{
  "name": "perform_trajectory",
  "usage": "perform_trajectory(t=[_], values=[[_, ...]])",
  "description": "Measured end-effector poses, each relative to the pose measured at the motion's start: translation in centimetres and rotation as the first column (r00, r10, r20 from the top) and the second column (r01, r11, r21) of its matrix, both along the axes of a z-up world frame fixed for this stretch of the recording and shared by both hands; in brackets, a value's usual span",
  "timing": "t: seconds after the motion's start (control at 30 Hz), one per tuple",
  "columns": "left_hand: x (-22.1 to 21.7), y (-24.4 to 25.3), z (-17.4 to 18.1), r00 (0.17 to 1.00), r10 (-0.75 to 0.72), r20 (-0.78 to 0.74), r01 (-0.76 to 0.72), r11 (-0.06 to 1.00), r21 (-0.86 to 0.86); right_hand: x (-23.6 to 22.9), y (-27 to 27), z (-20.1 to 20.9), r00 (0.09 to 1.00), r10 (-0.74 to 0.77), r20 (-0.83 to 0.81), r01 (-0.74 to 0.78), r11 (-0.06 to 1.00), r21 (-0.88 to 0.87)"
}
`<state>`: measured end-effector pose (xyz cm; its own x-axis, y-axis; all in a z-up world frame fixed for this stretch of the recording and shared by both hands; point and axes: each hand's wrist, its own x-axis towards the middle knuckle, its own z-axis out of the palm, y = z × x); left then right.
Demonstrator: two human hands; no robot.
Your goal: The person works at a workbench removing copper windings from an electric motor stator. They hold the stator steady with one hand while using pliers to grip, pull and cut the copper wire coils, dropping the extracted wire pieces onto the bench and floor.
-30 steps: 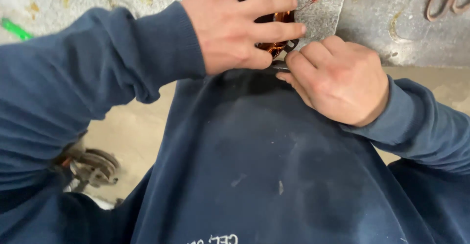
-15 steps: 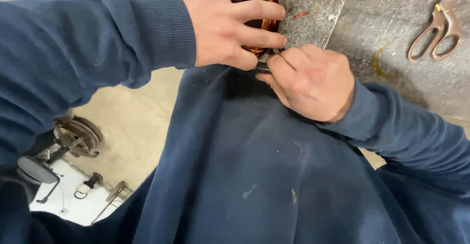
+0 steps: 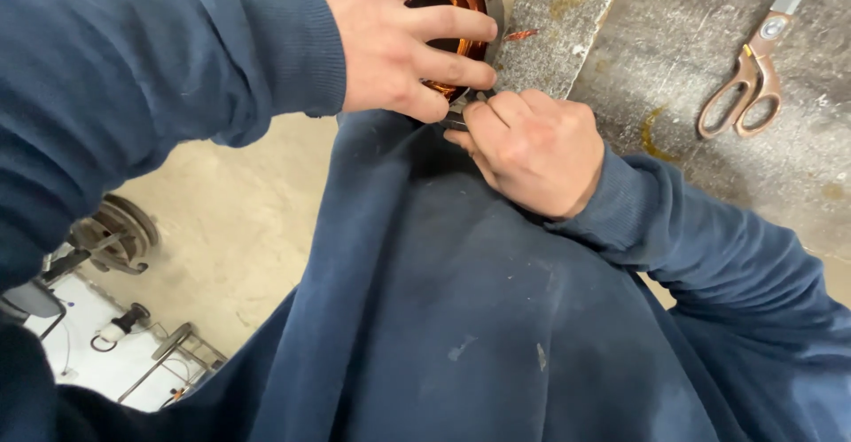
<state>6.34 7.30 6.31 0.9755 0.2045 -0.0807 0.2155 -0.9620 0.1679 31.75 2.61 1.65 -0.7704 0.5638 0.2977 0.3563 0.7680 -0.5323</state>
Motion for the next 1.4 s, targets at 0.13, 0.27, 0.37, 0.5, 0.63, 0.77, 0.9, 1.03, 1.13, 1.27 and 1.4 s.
perform_trajectory(t=[0.13,0.27,0.37,0.5,0.63,0.77,0.9,1.03,1.13,1.27,1.4], values=[[-0.3,-0.4,-0.4,1.0,0.017,0.006,-0.017,1.0,0.016,0.2,0.2,-0.7,0.999,0.044,-0.015,-0.044,0.999,0.031],[0.3,-0.2,-0.1,0.999,-0.01,-0.042,0.011,1.0,0.028,-0.1,-0.6,1.4,0.943,0.193,-0.272,-0.216,0.975,-0.058],[-0.4,-0.1,-0.2,0.998,-0.007,0.059,0.011,0.998,-0.062,0.7,-0.6,1.7,0.908,0.242,-0.341,-0.301,0.944,-0.132],[-0.5,-1.1,0.5,0.999,0.024,0.049,-0.028,0.996,0.082,5.1,-0.1,-1.1,0.953,0.231,-0.198,-0.274,0.934,-0.228],[-2.9,-3.8,3.3,0.943,0.297,0.15,-0.302,0.953,0.007,9.6,-1.1,-5.2,0.994,-0.106,0.032,0.11,0.958,-0.265],[-5.7,-8.7,0.8,0.805,0.54,0.246,-0.513,0.842,-0.168,10.4,-2.9,-7.2,0.918,-0.327,0.225,0.374,0.903,-0.214],[-5.5,-10.8,-1.7,0.638,0.67,0.38,-0.614,0.74,-0.274,7.7,-2.3,-6.4,0.87,-0.397,0.294,0.427,0.903,-0.046],[-5.1,-10.3,-3.1,0.581,0.633,0.512,-0.587,0.761,-0.275,5.9,-2.3,-4.4,0.839,-0.419,0.347,0.419,0.905,0.08],[-4.3,-9.9,-3.5,0.566,0.65,0.506,-0.617,0.742,-0.263,5.7,-3.9,-2.7,0.873,-0.424,0.242,0.441,0.897,-0.017],[-3.0,-8.1,-2.3,0.555,0.707,0.438,-0.674,0.691,-0.261,-0.9,-2.5,2.3,0.971,-0.237,-0.018,0.234,0.965,-0.123],[-3.1,-8.1,-3.3,0.547,0.736,0.399,-0.658,0.673,-0.338,-3.7,-2.1,2.8,0.985,-0.173,-0.023,0.169,0.979,-0.112]])
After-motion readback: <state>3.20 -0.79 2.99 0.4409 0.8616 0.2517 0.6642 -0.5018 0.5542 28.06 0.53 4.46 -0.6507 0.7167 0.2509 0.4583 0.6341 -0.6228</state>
